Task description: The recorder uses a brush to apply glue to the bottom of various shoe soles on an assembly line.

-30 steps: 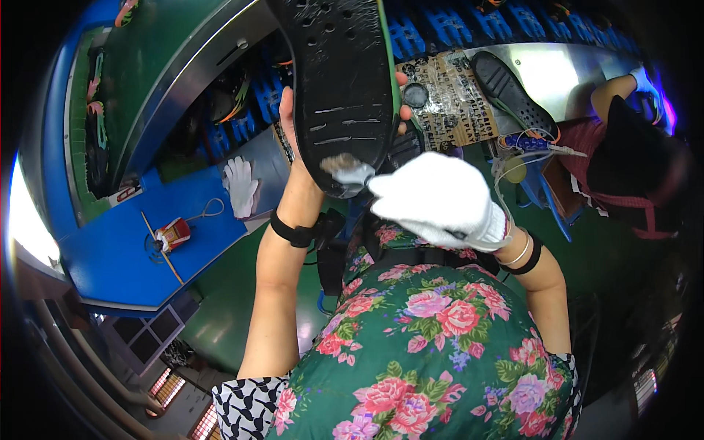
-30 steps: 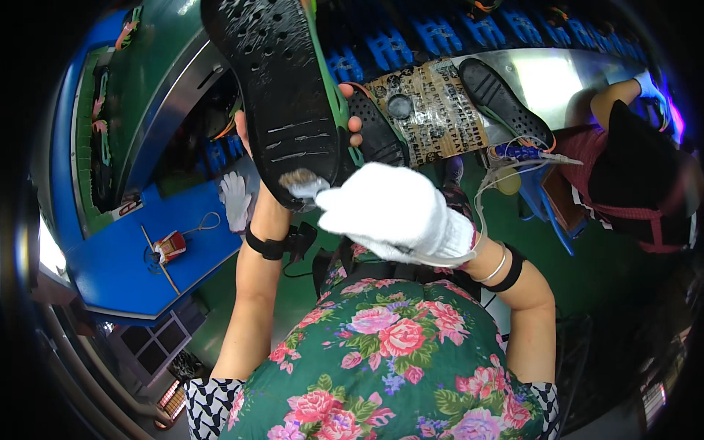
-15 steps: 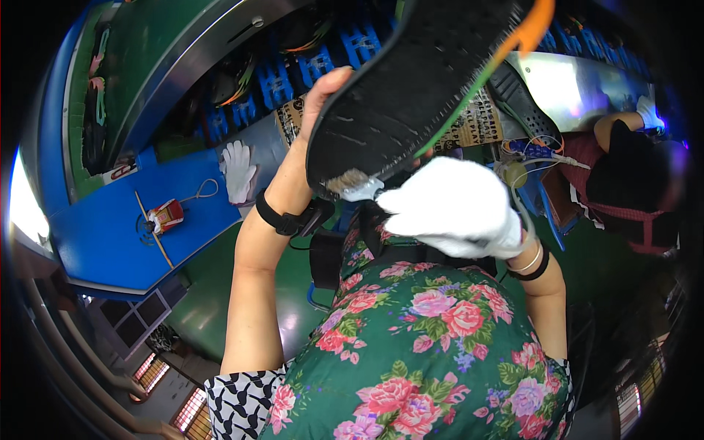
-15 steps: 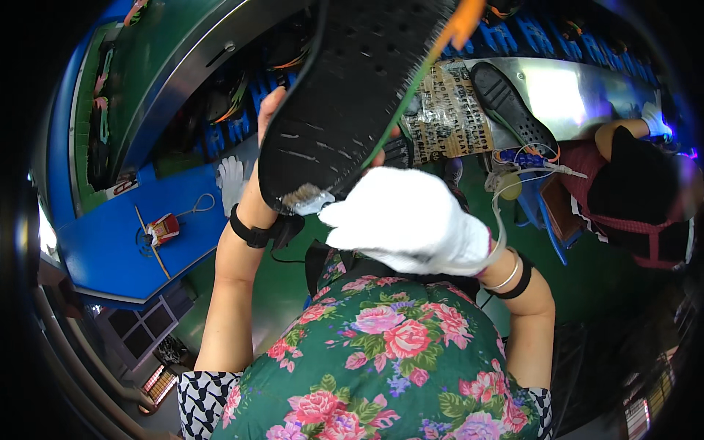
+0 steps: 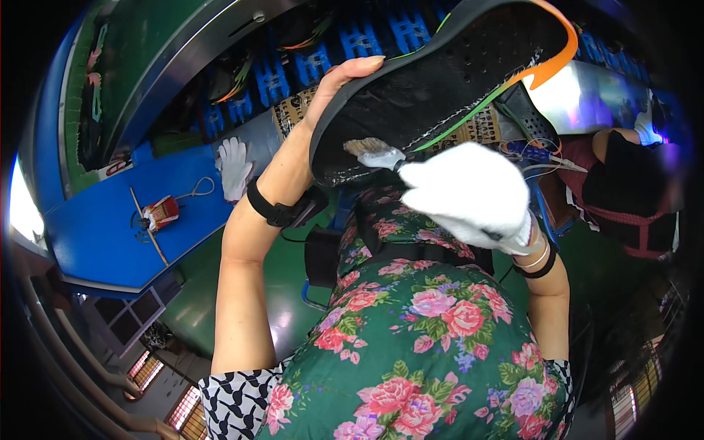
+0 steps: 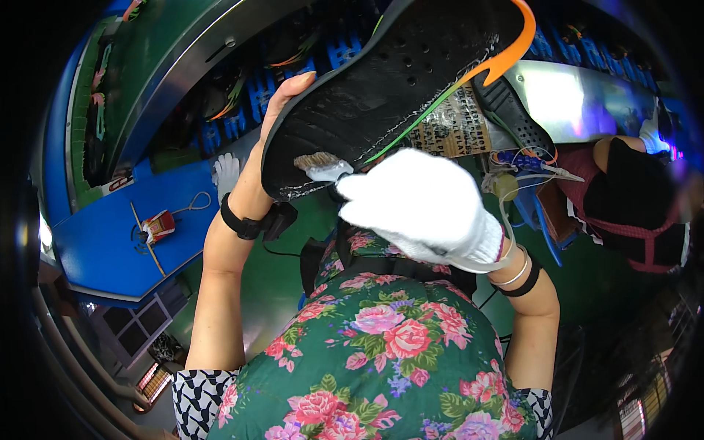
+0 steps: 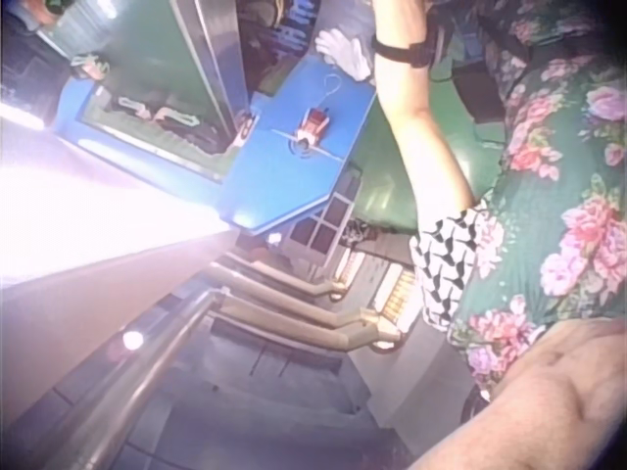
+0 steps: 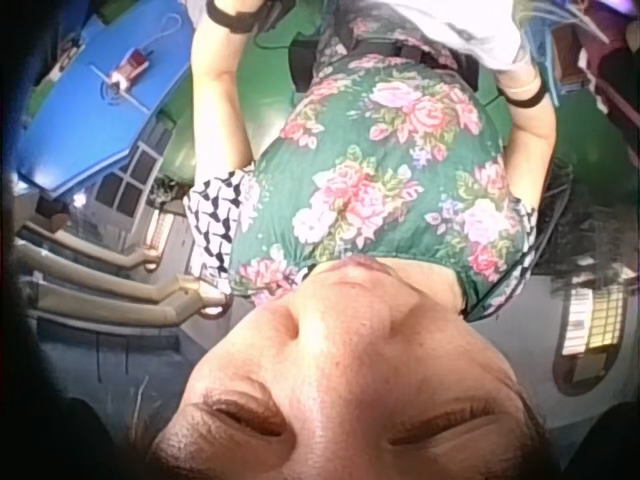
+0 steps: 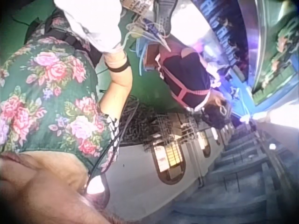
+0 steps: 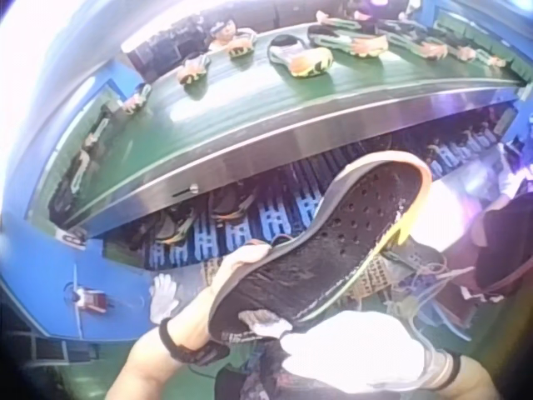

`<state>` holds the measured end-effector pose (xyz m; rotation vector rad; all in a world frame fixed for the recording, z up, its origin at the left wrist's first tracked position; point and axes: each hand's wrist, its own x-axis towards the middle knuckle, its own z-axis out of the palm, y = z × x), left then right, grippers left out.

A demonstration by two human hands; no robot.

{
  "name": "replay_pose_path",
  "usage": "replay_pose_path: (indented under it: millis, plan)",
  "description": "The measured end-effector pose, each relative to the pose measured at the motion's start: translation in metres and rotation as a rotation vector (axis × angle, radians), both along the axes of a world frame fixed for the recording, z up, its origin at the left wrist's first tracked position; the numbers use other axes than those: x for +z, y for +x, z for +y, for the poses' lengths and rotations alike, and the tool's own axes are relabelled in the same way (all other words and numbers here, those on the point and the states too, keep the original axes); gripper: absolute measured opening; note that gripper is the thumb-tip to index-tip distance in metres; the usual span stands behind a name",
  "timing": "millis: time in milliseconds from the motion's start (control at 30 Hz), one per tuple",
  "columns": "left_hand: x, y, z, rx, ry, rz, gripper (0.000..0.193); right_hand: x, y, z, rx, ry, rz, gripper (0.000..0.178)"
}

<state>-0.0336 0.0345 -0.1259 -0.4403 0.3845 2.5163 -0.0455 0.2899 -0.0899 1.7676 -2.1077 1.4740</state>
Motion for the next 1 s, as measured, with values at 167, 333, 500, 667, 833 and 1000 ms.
replay_pose_path:
  millis: [167,333,500,667,833,1000]
  plan:
    - [-0.021,0.005,-0.011,-0.088,0.116,-0.005,0.044,-0.002,0.004,-0.003,0.137,-0.078,-0.158,0.033]
    - [-0.008,0.0,-0.008,-0.049,-0.046,-0.015,0.039,-0.006,0.003,-0.002,0.074,0.028,0.005,0.036]
    - [0.007,-0.001,-0.01,-0.134,-0.231,-0.06,0.03,0.007,-0.004,-0.005,0.129,-0.033,-0.144,0.032]
    - [-0.016,0.004,-0.018,-0.013,-0.116,0.022,0.044,0.005,0.0,-0.012,0.185,-0.059,-0.51,0.024]
    - [-0.038,0.006,-0.012,0.023,0.182,0.103,0.078,-0.002,0.017,-0.024,-0.001,-0.105,-0.589,0.018]
    - [-0.02,0.016,0.007,0.184,0.094,0.048,0.086,0.001,-0.01,-0.009,-0.239,-0.168,-0.608,0.013]
